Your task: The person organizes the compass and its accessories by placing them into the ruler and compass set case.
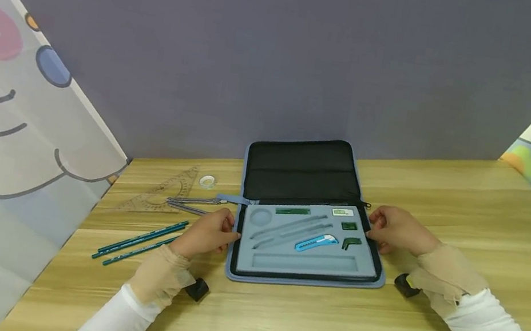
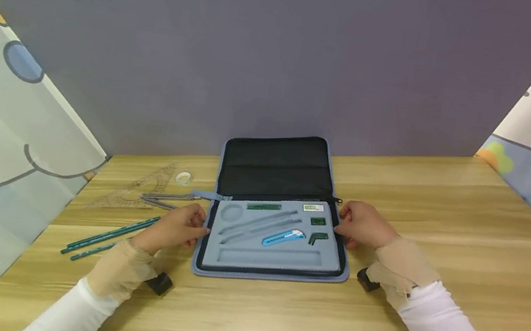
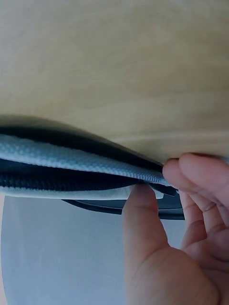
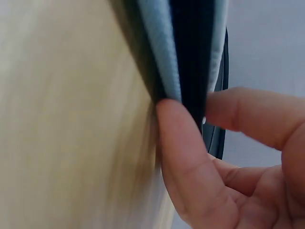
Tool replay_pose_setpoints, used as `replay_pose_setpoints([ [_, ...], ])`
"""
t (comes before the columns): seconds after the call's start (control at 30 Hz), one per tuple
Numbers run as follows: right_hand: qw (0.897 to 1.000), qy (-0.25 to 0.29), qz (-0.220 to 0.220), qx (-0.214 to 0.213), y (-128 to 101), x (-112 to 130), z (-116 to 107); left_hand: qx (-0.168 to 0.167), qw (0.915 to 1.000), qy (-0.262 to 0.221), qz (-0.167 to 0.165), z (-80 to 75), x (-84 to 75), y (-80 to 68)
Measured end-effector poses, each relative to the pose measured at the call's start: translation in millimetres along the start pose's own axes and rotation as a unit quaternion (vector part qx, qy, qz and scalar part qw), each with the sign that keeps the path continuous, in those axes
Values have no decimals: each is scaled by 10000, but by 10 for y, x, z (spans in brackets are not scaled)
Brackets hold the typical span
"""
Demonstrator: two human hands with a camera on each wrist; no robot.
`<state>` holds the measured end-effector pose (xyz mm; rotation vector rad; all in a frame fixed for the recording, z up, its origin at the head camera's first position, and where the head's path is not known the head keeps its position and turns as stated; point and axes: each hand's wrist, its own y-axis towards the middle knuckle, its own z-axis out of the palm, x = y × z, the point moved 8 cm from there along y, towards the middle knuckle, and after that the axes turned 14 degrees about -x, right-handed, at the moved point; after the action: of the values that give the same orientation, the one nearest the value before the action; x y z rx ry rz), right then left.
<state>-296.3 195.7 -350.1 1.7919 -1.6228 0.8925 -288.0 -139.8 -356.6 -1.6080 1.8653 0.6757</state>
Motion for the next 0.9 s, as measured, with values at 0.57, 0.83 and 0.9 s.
replay_pose_setpoints([
  [0.57,9996,-8,-168,229,63,-84,36,-321,9983,487,-35,-387,58,36],
  [0.83,9992,-82,-296,256,47,-122,23,-751,9907,1062,407,-747,25,-18],
  [0.9,9990,-96,-326,289,47,-124,27,-742,9880,1217,593,-771,28,-37],
])
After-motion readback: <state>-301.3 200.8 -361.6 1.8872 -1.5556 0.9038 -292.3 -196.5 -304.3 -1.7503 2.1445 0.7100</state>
